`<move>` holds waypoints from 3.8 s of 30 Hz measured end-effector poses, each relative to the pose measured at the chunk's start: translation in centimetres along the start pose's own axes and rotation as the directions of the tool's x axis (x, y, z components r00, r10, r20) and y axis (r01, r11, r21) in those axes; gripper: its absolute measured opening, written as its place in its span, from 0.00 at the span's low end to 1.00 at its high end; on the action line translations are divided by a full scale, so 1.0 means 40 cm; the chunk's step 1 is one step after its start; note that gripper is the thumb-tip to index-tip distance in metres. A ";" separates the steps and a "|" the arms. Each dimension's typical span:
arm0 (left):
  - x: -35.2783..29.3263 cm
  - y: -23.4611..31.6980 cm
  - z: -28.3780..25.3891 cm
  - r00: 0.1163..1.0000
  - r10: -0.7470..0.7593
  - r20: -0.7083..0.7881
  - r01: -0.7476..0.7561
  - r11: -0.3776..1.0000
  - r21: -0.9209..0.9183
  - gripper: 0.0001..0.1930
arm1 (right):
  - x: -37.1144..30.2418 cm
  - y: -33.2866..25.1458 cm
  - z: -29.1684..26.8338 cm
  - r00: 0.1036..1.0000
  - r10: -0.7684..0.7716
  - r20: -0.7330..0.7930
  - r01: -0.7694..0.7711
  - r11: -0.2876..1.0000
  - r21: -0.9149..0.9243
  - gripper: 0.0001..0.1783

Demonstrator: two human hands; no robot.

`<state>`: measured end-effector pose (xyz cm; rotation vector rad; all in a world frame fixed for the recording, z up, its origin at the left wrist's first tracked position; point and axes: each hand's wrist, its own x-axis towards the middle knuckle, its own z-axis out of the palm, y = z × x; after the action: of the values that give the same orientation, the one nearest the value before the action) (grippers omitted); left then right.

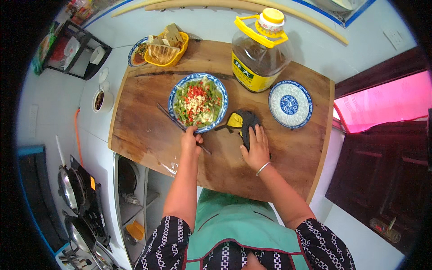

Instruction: The person chops green beans on a wooden cutting board using a cleaver, then transfers them to a bowl. They add chopped red peppers and garlic, wipe the board, and season the mixture with chili powder, salt, and oil. The person also heats oil in a small pot on an induction cooktop.

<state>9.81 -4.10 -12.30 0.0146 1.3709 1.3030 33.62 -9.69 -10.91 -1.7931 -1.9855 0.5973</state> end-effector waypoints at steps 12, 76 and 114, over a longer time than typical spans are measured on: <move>0.020 0.038 -0.063 0.984 0.149 -0.095 -0.126 0.970 0.209 0.06 | 0.459 0.105 0.305 0.969 0.097 -0.226 -0.078 0.993 0.091 0.37; 0.522 0.778 -0.222 0.962 0.073 0.264 -0.139 0.961 0.240 0.20 | 0.739 -0.692 0.580 0.973 -0.189 -0.130 0.193 0.981 0.022 0.36; 0.055 0.010 -0.091 0.168 -0.143 0.975 -0.931 -0.348 0.109 0.18 | 0.006 -0.327 0.341 0.956 0.115 -0.269 -0.066 0.980 0.186 0.23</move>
<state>6.34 -4.85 -14.67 2.5462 0.9947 0.3534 15.23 -11.25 -14.93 -1.7591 -1.6203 0.4984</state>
